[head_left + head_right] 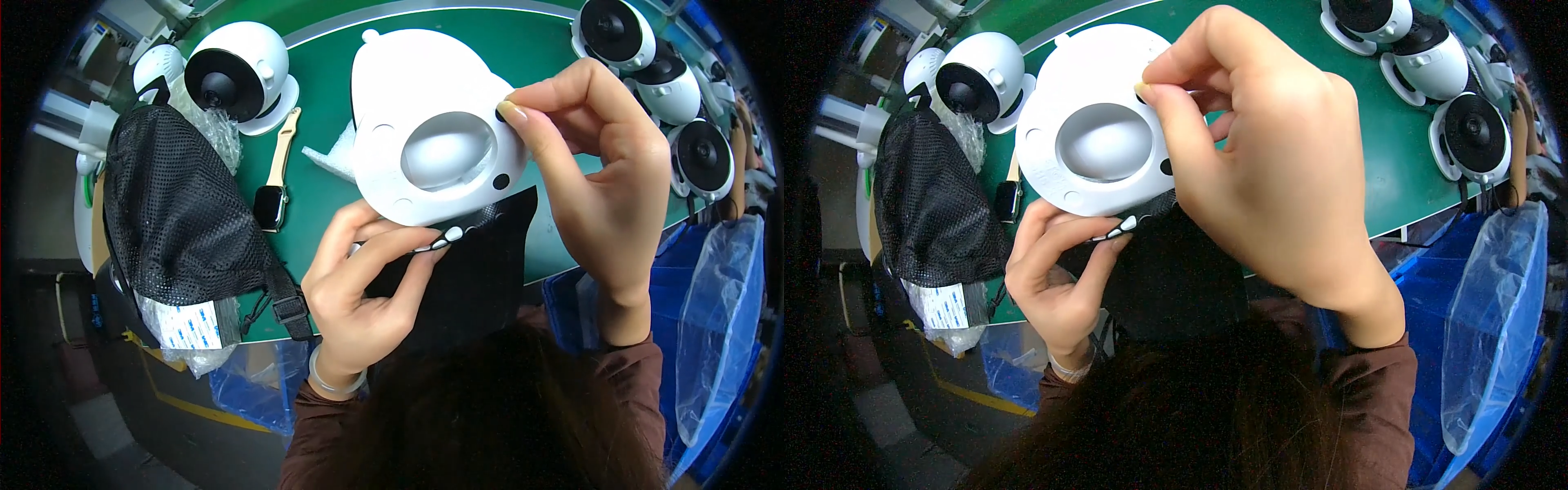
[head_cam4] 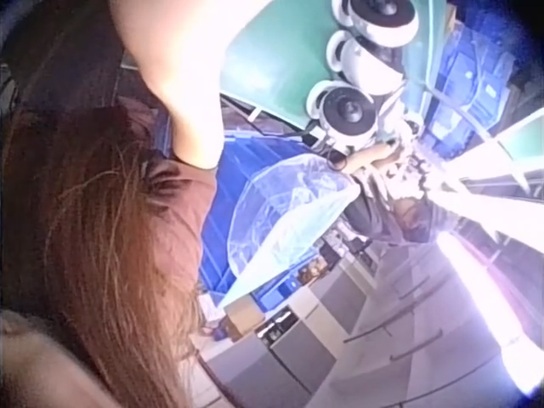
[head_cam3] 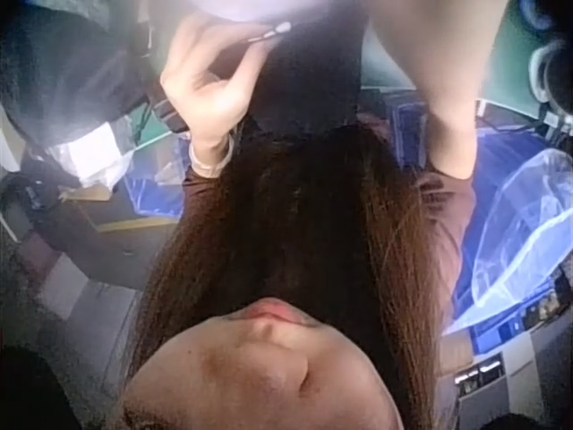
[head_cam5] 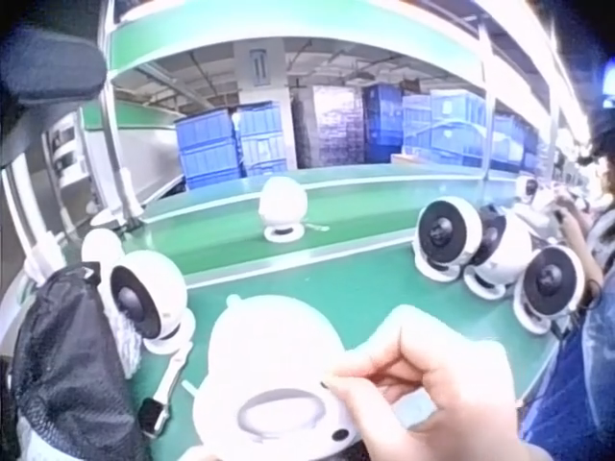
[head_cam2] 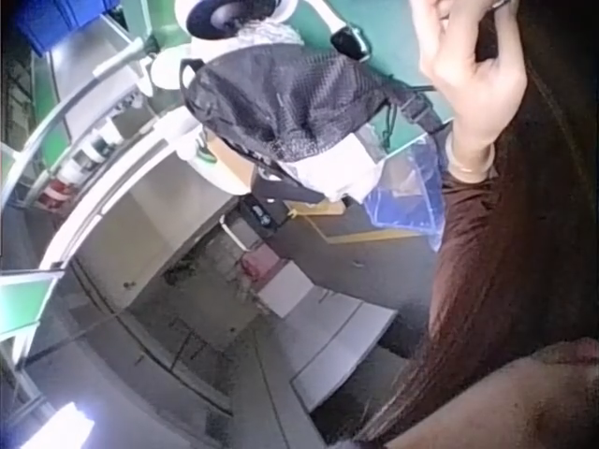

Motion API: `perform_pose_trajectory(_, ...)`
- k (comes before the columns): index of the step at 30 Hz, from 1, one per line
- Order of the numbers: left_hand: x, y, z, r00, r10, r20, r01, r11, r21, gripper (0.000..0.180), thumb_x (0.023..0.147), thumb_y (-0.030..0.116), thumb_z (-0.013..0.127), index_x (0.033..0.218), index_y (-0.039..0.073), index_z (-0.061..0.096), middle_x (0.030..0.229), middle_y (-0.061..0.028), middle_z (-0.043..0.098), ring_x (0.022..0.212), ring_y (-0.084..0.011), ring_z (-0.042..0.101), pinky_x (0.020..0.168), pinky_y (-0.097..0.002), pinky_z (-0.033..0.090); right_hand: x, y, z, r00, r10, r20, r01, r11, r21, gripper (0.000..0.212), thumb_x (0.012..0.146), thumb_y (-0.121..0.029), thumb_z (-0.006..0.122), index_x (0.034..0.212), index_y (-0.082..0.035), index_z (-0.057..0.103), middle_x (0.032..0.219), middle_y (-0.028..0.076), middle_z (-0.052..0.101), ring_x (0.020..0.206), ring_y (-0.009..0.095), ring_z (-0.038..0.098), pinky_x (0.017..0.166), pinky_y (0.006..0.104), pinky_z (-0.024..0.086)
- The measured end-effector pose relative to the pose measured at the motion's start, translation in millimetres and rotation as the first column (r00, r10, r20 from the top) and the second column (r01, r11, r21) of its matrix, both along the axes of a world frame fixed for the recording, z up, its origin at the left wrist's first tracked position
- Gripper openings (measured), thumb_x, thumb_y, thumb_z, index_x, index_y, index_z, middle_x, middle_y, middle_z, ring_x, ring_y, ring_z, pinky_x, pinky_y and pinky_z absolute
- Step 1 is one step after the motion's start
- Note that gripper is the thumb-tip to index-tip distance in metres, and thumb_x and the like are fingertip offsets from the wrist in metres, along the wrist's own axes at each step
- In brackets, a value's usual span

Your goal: Applying small black adhesive rubber feet to the base of white security cameras.

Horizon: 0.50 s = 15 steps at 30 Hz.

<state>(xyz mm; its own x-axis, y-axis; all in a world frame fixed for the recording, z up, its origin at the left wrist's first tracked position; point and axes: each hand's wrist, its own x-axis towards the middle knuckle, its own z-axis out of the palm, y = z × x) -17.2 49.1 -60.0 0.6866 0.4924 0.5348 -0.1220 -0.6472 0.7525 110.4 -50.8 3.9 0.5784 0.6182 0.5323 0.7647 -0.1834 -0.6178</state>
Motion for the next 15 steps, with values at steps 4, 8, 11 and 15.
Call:
perform_pose_trajectory(4,-1.9,1.1,-0.7,0.999,-0.032,0.018,0.032,0.999,0.012,0.020,0.055,-0.009,0.067,0.073,-0.001,0.062,0.088,-0.0135,0.055,0.066,-0.0146,0.059,0.061,-0.0230,0.045,25.9,-5.7,-7.1,0.928,0.134,-0.349,-0.107,0.990,0.096,0.016,0.080,-0.008,0.054,0.092,0.001,0.048,0.075,0.011,0.062,0.064,0.011,0.060,0.057,0.0186,0.047)
perform_pose_trajectory(8,-11.4,-4.7,1.7,1.000,0.004,0.030,-0.005,1.000,0.010,0.022,0.053,-0.012,0.066,0.072,-0.001,0.063,0.103,-0.0206,0.048,0.063,-0.0147,0.061,0.058,-0.0214,0.046,23.5,-8.5,-7.6,0.920,0.229,-0.318,-0.127,0.942,0.311,0.022,0.082,-0.010,0.048,0.102,0.001,0.049,0.086,0.014,0.062,0.075,0.015,0.061,0.063,0.0207,0.047)
perform_pose_trajectory(11,-21.9,-7.2,10.7,0.999,0.042,-0.008,-0.042,0.999,-0.010,0.020,0.052,-0.013,0.059,0.071,-0.005,0.061,0.110,-0.0263,0.044,0.063,-0.0125,0.058,0.066,-0.0218,0.043,7.3,-29.1,-0.7,0.972,0.199,0.127,-0.215,0.968,0.128,0.022,0.071,-0.007,0.060,0.091,0.000,0.059,0.082,0.010,0.061,0.076,0.019,0.057,0.062,0.0256,0.044)
perform_pose_trajectory(15,-26.3,-9.7,15.2,0.999,-0.044,0.008,0.044,0.999,-0.016,0.025,0.053,-0.012,0.061,0.076,0.000,0.064,0.101,-0.0191,0.050,0.059,-0.0126,0.059,0.058,-0.0206,0.046,-12.4,-32.6,-8.5,0.929,0.336,0.155,-0.334,0.942,-0.042,0.024,0.052,-0.017,0.071,0.073,-0.008,0.065,0.070,0.002,0.059,0.067,0.018,0.053,0.059,0.0267,0.043)
